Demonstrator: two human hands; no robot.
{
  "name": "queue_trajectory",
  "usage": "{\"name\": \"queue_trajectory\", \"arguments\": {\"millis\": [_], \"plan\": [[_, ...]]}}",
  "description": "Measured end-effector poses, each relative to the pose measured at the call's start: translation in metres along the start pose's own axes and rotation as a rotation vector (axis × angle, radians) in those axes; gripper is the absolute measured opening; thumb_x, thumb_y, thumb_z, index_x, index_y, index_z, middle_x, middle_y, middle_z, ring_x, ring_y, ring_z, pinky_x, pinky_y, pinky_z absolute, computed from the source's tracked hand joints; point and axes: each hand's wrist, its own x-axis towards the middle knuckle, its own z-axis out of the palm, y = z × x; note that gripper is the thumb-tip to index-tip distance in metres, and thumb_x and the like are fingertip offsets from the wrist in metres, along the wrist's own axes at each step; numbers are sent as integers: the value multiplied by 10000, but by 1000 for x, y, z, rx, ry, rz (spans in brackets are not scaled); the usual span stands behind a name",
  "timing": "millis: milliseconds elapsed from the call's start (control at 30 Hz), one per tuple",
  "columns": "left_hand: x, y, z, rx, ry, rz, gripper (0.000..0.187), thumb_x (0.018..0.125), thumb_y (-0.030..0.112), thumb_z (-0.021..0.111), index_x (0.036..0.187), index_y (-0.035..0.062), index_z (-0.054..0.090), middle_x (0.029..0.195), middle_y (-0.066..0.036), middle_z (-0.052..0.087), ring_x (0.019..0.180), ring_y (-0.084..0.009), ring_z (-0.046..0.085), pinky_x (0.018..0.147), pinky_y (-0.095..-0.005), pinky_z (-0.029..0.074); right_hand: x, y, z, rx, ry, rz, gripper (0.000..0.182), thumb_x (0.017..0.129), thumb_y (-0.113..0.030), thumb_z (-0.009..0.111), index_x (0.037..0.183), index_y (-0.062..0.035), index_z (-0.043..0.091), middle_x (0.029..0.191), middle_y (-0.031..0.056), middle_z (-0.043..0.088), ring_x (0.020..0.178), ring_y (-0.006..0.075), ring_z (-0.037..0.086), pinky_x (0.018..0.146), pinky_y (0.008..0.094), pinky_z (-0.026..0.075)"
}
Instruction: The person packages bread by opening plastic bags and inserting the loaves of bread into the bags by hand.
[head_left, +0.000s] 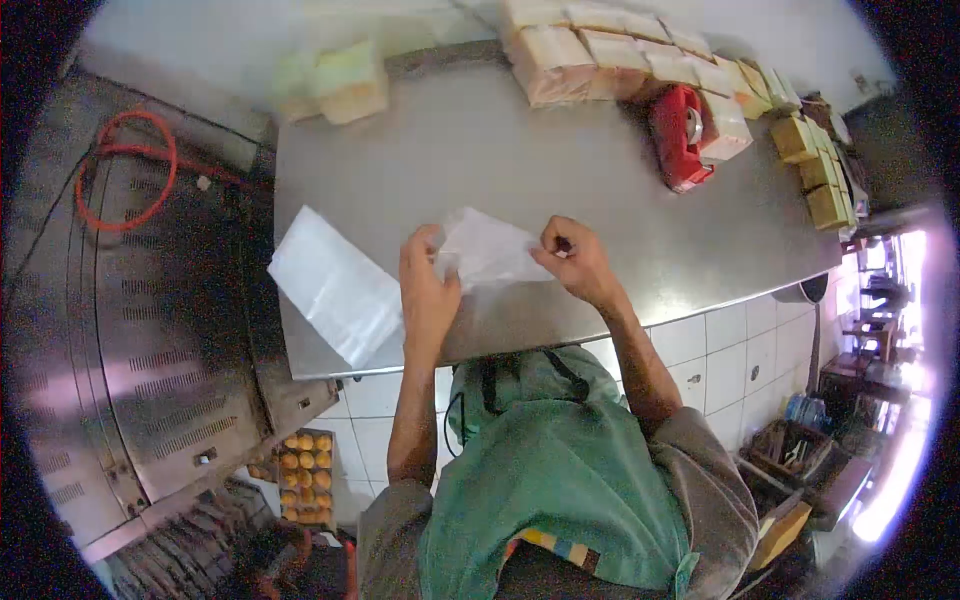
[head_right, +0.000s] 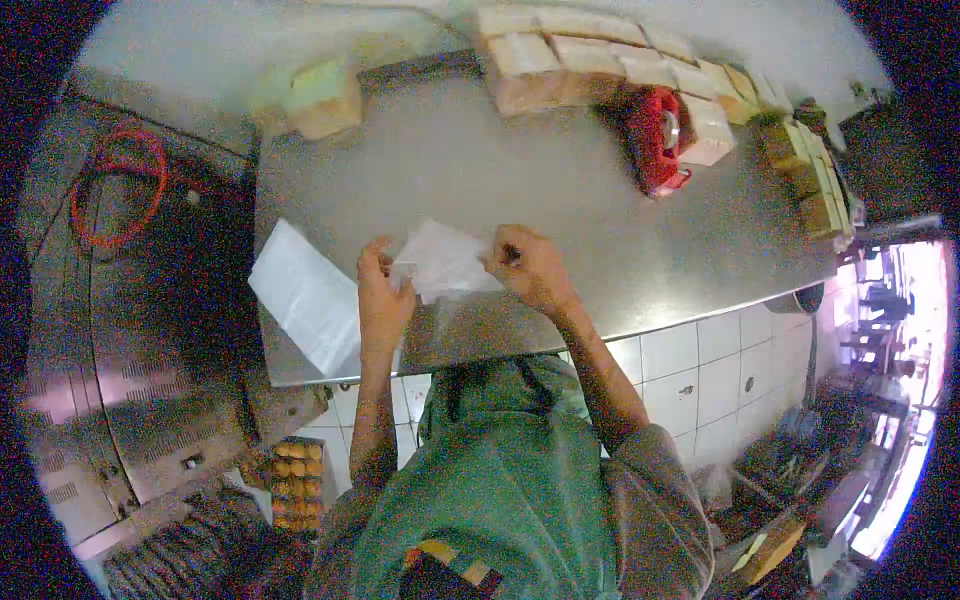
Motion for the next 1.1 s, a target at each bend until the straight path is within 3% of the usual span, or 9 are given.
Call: {"name": "queue_trajectory", "arguments": {"millis": [167, 300, 400, 533, 700, 833, 900, 967, 1100], "plan": [[19, 33, 33, 32, -267, 241, 304, 790, -3, 605, 1085, 64, 584, 801, -137, 601, 804, -313, 616, 775, -381, 490, -10, -10, -44, -82, 29, -12, 275, 788, -74, 713, 704, -41, 453, 649, 33, 446, 623, 116, 419, 576, 274, 392], [28, 64, 57, -185, -32, 44, 176, 860, 126, 632, 1021, 58, 616, 676, -122, 593, 574, -252, 548, 570, -355, 447, -21, 25, -93, -156, 296, 126, 205, 786, -52, 697, 730, -34, 501, 690, 72, 510, 651, 163, 499, 615, 301, 434], [20, 134, 92, 38, -186, -26, 171, 885, 175, 631, 994, 45, 621, 581, -123, 555, 510, -196, 499, 515, -353, 403, -40, 10, -127, -364, 643, -385, 133, 766, -24, 687, 810, -20, 562, 768, 113, 582, 731, 250, 589, 673, 357, 477], [-20, 198, 156, -44, -277, -43, 176, 890, 175, 629, 959, 14, 615, 536, -128, 516, 489, -181, 492, 492, -357, 388, -60, 48, -144, -28, 142, -208, 230, 801, -187, 670, 956, -26, 616, 907, 175, 639, 858, 339, 629, 773, 452, 495], [-82, 231, 250, -170, -282, 63, 156, 911, 153, 602, 938, -1, 614, 630, -126, 581, 572, -177, 548, 537, -347, 432, -76, 233, -163, -351, -229, 163, 299, 842, -322, 623, 994, -67, 660, 1000, 216, 646, 897, 370, 631, 800, 476, 496], [-77, 257, 266, -103, -134, 20, 165, 918, 135, 588, 967, -23, 586, 822, -149, 630, 732, -178, 583, 639, -329, 468, -77, 180, -227, -336, -384, 104, 305, 840, -316, 651, 1032, -80, 662, 1027, 201, 654, 913, 369, 636, 805, 468, 507], [-58, 229, 261, 48, -26, -3, 175, 917, 123, 578, 991, -36, 566, 845, -140, 609, 755, -180, 571, 657, -324, 466, -90, 165, -260, 132, -138, -431, 290, 850, -283, 662, 1048, -72, 672, 1039, 162, 670, 927, 331, 653, 822, 435, 516], [-51, 169, 246, 81, 105, -111, 162, 908, 93, 553, 1000, -41, 554, 817, -108, 571, 713, -178, 535, 637, -325, 456, -100, 119, -373, 654, -509, -134, 372, 816, -277, 716, 1076, -16, 664, 1035, 131, 688, 938, 253, 659, 829, 374, 519], [-74, 93, 199, 159, 333, -90, 192, 908, 134, 525, 1002, -30, 560, 814, -84, 539, 686, -182, 499, 604, -337, 441, -105, 252, -523, 121, 769, 118, 216, 860, -192, 654, 1019, -48, 669, 978, 94, 685, 874, 202, 640, 796, 335, 509]]}}
